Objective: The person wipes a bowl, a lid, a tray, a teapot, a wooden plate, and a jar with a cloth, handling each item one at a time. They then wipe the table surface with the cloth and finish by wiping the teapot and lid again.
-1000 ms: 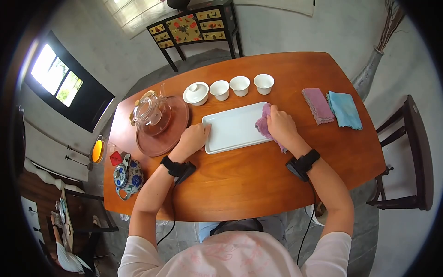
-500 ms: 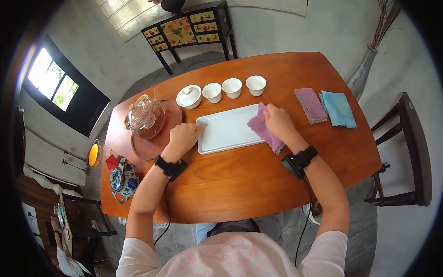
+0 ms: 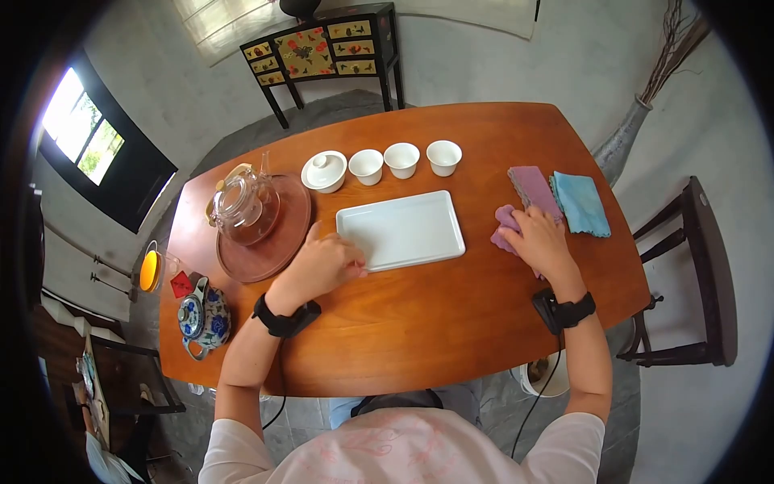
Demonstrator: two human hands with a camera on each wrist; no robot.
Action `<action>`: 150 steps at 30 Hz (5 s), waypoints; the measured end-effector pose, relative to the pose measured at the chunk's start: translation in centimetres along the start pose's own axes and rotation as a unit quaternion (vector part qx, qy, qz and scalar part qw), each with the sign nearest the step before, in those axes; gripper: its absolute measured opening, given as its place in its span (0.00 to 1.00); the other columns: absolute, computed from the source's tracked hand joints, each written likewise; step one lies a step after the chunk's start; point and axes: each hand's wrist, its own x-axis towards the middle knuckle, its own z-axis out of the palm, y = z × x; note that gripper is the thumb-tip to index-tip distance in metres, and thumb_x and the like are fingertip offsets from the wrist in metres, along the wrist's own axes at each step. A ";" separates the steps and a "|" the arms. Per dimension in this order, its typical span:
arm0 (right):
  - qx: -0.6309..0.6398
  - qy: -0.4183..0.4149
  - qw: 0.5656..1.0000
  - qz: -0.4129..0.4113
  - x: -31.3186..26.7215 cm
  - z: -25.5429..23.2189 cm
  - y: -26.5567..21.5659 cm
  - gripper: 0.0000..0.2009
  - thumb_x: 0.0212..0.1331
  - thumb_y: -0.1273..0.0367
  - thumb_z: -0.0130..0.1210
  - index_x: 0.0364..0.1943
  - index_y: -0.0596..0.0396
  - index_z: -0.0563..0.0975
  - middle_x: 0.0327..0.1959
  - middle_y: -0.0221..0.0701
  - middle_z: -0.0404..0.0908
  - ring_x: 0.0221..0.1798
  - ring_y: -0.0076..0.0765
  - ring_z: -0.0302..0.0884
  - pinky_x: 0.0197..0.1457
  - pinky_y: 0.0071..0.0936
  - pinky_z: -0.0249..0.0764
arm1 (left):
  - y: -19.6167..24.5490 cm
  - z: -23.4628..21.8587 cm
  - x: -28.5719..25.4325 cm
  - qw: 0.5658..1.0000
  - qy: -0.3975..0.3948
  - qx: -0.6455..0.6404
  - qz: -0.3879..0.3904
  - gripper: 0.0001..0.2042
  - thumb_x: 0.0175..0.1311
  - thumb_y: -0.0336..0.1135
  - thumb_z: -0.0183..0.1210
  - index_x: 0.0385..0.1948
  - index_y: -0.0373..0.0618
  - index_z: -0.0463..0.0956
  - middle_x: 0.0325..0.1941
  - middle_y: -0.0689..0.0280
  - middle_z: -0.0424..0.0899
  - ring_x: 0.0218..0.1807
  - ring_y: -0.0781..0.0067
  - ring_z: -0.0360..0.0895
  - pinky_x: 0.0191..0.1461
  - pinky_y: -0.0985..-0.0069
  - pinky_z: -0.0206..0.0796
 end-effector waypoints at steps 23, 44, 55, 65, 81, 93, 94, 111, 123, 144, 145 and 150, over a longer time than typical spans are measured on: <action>0.262 -0.016 0.953 -0.152 8.3 -2.0 -8.6 0.29 0.43 0.62 0.62 0.52 0.56 0.67 0.51 0.41 0.73 0.55 0.48 0.70 0.56 0.39 0.66 | -6.3 -9.1 -2.2 0.916 0.249 -0.241 -0.200 0.15 0.57 0.39 0.59 0.39 0.36 0.77 0.37 0.52 0.81 0.40 0.54 0.77 0.45 0.65 0.67; 0.230 -0.058 0.966 -0.100 7.4 -1.4 -9.9 0.33 0.46 0.64 0.61 0.58 0.61 0.63 0.55 0.46 0.71 0.58 0.50 0.69 0.60 0.36 0.66 | -6.0 -9.7 -3.4 0.911 0.276 -0.250 -0.178 0.15 0.58 0.39 0.59 0.40 0.36 0.77 0.38 0.52 0.81 0.39 0.54 0.78 0.45 0.66 0.68; 0.185 0.002 0.971 -0.151 9.0 -2.6 -9.9 0.26 0.46 0.56 0.62 0.44 0.58 0.70 0.47 0.40 0.72 0.55 0.44 0.67 0.55 0.40 0.62 | -6.4 -9.3 -3.6 0.902 0.299 -0.260 -0.169 0.14 0.57 0.37 0.59 0.40 0.36 0.77 0.35 0.55 0.81 0.39 0.57 0.78 0.43 0.68 0.68; 0.048 -0.113 0.981 -0.150 17.6 -0.1 -14.1 0.20 0.41 0.57 0.63 0.27 0.52 0.65 0.32 0.36 0.72 0.41 0.41 0.69 0.41 0.34 0.65 | -6.7 -9.6 -4.1 0.905 0.299 -0.260 -0.159 0.14 0.57 0.37 0.59 0.39 0.36 0.77 0.34 0.55 0.81 0.36 0.56 0.78 0.41 0.67 0.68; 0.185 0.024 0.976 -0.116 8.5 -9.9 -12.2 0.20 0.42 0.60 0.63 0.28 0.57 0.65 0.29 0.42 0.73 0.33 0.46 0.70 0.35 0.38 0.66 | -6.5 -9.8 -3.7 0.902 0.293 -0.274 -0.159 0.14 0.58 0.38 0.58 0.39 0.37 0.77 0.34 0.55 0.82 0.36 0.56 0.78 0.42 0.68 0.68; 0.135 0.009 0.989 -0.066 0.8 -3.1 -10.6 0.21 0.40 0.61 0.67 0.27 0.56 0.66 0.24 0.39 0.75 0.34 0.47 0.72 0.37 0.39 0.66 | -5.3 -9.3 -2.8 0.916 0.267 -0.266 -0.137 0.13 0.58 0.37 0.58 0.39 0.36 0.77 0.35 0.54 0.81 0.38 0.56 0.78 0.43 0.67 0.67; 0.130 0.010 0.989 -0.069 0.9 -2.6 -10.6 0.21 0.40 0.60 0.67 0.28 0.55 0.66 0.26 0.40 0.74 0.34 0.47 0.71 0.36 0.38 0.65 | -5.2 -9.3 -2.7 0.915 0.266 -0.269 -0.138 0.13 0.58 0.37 0.58 0.39 0.36 0.77 0.34 0.54 0.81 0.38 0.56 0.78 0.42 0.67 0.67; 0.090 0.042 0.989 -0.109 0.8 -1.9 -11.4 0.21 0.39 0.61 0.68 0.30 0.56 0.67 0.26 0.38 0.75 0.32 0.45 0.68 0.35 0.38 0.64 | -4.9 -9.9 -2.9 0.922 0.221 -0.280 -0.150 0.15 0.59 0.37 0.57 0.43 0.37 0.76 0.40 0.55 0.81 0.40 0.59 0.77 0.45 0.71 0.66; 0.103 0.033 0.988 -0.108 0.8 -3.0 -13.5 0.21 0.39 0.61 0.68 0.29 0.57 0.69 0.25 0.38 0.76 0.34 0.44 0.73 0.37 0.39 0.66 | -4.9 -9.6 -3.0 0.912 0.270 -0.278 -0.131 0.13 0.57 0.37 0.59 0.38 0.36 0.77 0.32 0.55 0.80 0.34 0.56 0.78 0.39 0.68 0.68; 0.070 -0.091 0.980 -0.162 7.7 -1.9 -15.5 0.22 0.45 0.58 0.65 0.33 0.59 0.69 0.35 0.41 0.77 0.56 0.48 0.65 0.68 0.60 0.43 | -5.3 -10.2 -3.6 0.921 0.230 -0.279 -0.144 0.14 0.58 0.36 0.56 0.43 0.38 0.76 0.37 0.55 0.82 0.40 0.58 0.78 0.46 0.70 0.68; 0.073 -0.092 0.980 -0.162 7.8 -1.9 -15.5 0.21 0.45 0.57 0.65 0.32 0.59 0.69 0.34 0.40 0.77 0.56 0.48 0.65 0.67 0.61 0.43 | -5.4 -10.1 -3.6 0.919 0.240 -0.278 -0.141 0.14 0.58 0.36 0.56 0.43 0.38 0.76 0.37 0.55 0.82 0.40 0.58 0.78 0.46 0.70 0.68; 0.098 -0.097 0.978 -0.154 7.7 -2.2 -16.1 0.21 0.45 0.57 0.64 0.30 0.58 0.68 0.31 0.39 0.76 0.51 0.46 0.67 0.65 0.58 0.46 | -5.5 -10.2 -3.8 0.919 0.243 -0.279 -0.137 0.14 0.58 0.36 0.56 0.43 0.38 0.76 0.37 0.55 0.82 0.40 0.58 0.78 0.46 0.70 0.68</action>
